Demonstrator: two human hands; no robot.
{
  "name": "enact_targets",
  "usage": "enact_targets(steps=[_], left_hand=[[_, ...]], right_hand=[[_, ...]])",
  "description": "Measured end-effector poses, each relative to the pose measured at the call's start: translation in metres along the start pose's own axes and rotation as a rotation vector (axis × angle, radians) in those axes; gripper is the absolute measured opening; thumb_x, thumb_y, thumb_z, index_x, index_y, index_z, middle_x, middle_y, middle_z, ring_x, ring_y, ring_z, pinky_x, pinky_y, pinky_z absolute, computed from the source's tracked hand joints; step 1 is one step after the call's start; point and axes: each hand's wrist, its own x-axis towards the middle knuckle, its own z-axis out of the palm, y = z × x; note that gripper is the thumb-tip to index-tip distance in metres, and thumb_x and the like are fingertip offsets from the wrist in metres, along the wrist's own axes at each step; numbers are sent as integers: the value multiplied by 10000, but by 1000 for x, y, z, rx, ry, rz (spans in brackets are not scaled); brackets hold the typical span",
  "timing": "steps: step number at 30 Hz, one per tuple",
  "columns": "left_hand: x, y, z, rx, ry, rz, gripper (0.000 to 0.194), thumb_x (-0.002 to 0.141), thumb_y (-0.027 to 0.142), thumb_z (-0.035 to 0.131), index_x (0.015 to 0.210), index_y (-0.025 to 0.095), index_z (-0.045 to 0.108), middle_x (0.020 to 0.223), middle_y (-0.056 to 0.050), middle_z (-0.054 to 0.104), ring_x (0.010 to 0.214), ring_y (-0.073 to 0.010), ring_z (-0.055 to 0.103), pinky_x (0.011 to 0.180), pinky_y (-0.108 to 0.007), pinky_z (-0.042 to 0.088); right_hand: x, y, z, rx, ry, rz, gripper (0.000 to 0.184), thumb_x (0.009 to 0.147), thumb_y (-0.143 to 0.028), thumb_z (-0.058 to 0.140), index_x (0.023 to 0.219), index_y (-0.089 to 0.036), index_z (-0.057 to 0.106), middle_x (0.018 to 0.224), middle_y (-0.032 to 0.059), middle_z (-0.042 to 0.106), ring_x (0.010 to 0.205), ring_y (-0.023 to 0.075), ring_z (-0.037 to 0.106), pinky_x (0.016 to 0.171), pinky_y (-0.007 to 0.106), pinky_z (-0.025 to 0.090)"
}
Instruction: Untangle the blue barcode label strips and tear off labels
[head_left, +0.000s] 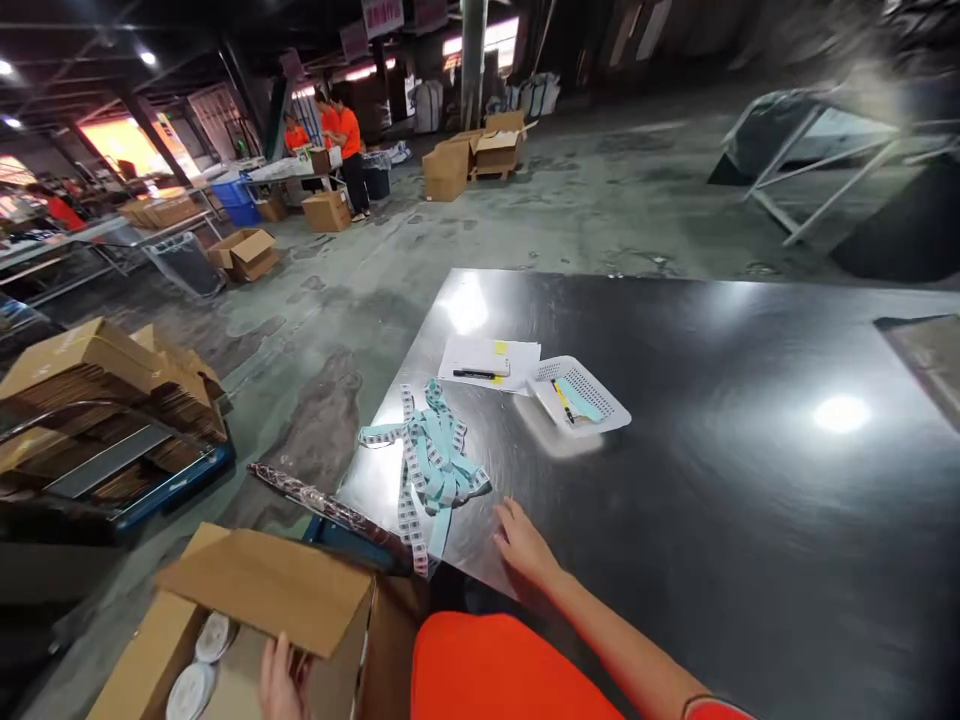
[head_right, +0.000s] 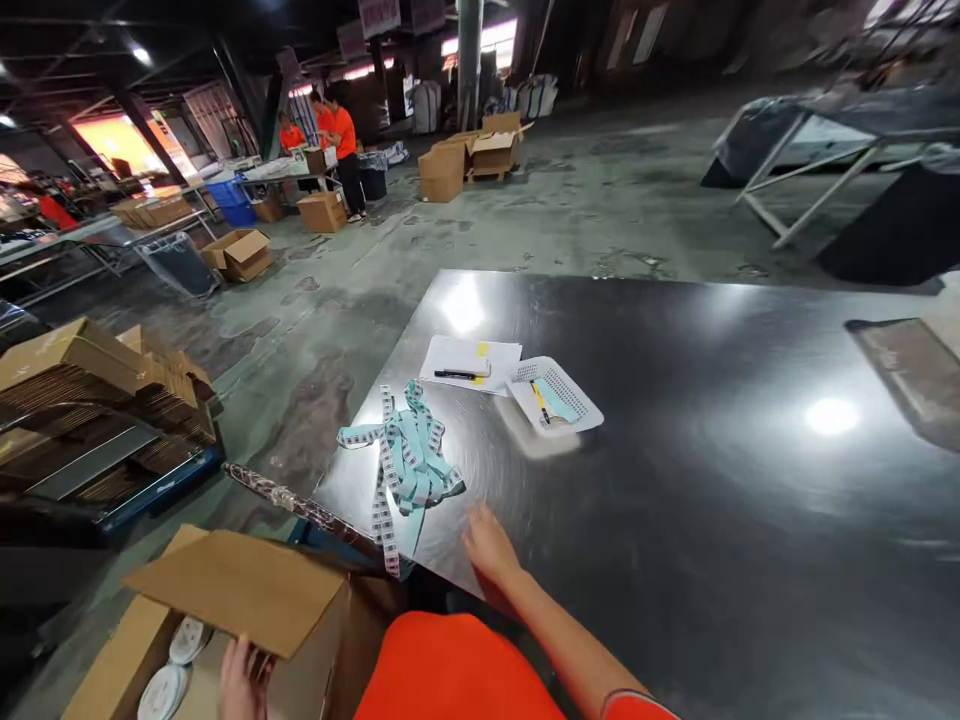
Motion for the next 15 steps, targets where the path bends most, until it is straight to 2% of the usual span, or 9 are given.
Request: enact_targets(steps=[1, 2, 4, 5, 7, 9, 12, 15], left_hand=[[1, 9, 8, -104, -26, -19, 681, 887, 549, 324, 1500, 281, 196, 1521, -44, 430, 1351, -242, 480, 1001, -306, 501], [1, 18, 19, -146, -55, -5, 696, 882, 522, 371, 1509, 266, 208, 1553, -50, 384, 1363, -239, 466, 1024, -302, 477], [0, 38, 45, -101, -182, 105, 662, 884, 465, 425, 1502, 276, 281, 1579, -39, 344, 1372, -248, 455, 1055, -340, 450], [-1, 46, 59, -80, -220, 135, 658, 863, 442, 487, 1483, 280, 335, 1570, -38, 365, 1372, -254, 452, 1039, -343, 458], [-2, 56, 83, -46, -271, 172, 672, 850, 397, 522, 1483, 268, 336, 1566, -60, 372, 1354, -246, 472, 977, -321, 493], [-5, 52, 97, -30, -270, 159, 682, 856, 404, 509, 1486, 231, 315, 1551, -104, 391, 1303, -227, 528, 924, -287, 520], [-17, 24, 91, 21, -236, 115, 630, 854, 443, 483, 1408, 152, 413, 1506, -160, 438, 1264, -232, 566, 916, -273, 530], [-48, -15, 65, 183, -189, 82, 471, 866, 399, 414, 1229, 149, 581, 1384, -167, 557, 1189, -256, 620, 887, -290, 550]], right_hand=[[9, -1, -1, 7, -3, -8, 552, 850, -167, 474, 1390, -53, 492, 1532, 230, 330, 1396, 307, 394, 1132, 409, 385], [19, -3, -3, 14, 0, -14, 559, 859, -179, 476, 1406, -64, 474, 1541, 218, 321, 1402, 309, 382, 1135, 417, 379], [41, -11, -6, 32, 19, -8, 580, 883, -231, 481, 1440, -81, 425, 1558, 205, 293, 1414, 317, 356, 1133, 433, 373], [52, -17, -8, 44, 32, 4, 600, 893, -269, 488, 1456, -84, 397, 1562, 207, 280, 1416, 323, 347, 1127, 441, 376], [76, -33, -13, 72, 55, 31, 666, 897, -345, 511, 1482, -78, 340, 1563, 224, 265, 1417, 336, 340, 1117, 453, 380], [98, -51, -17, 104, 74, 54, 752, 885, -403, 545, 1505, -69, 282, 1565, 239, 245, 1415, 353, 332, 1118, 471, 369], [128, -75, -23, 152, 104, 105, 869, 873, -501, 559, 1528, -53, 205, 1572, 271, 188, 1414, 408, 294, 1121, 542, 322], [152, -87, -26, 195, 106, 203, 982, 857, -632, 508, 1527, -10, 150, 1554, 337, 136, 1387, 492, 262, 1070, 627, 308]])
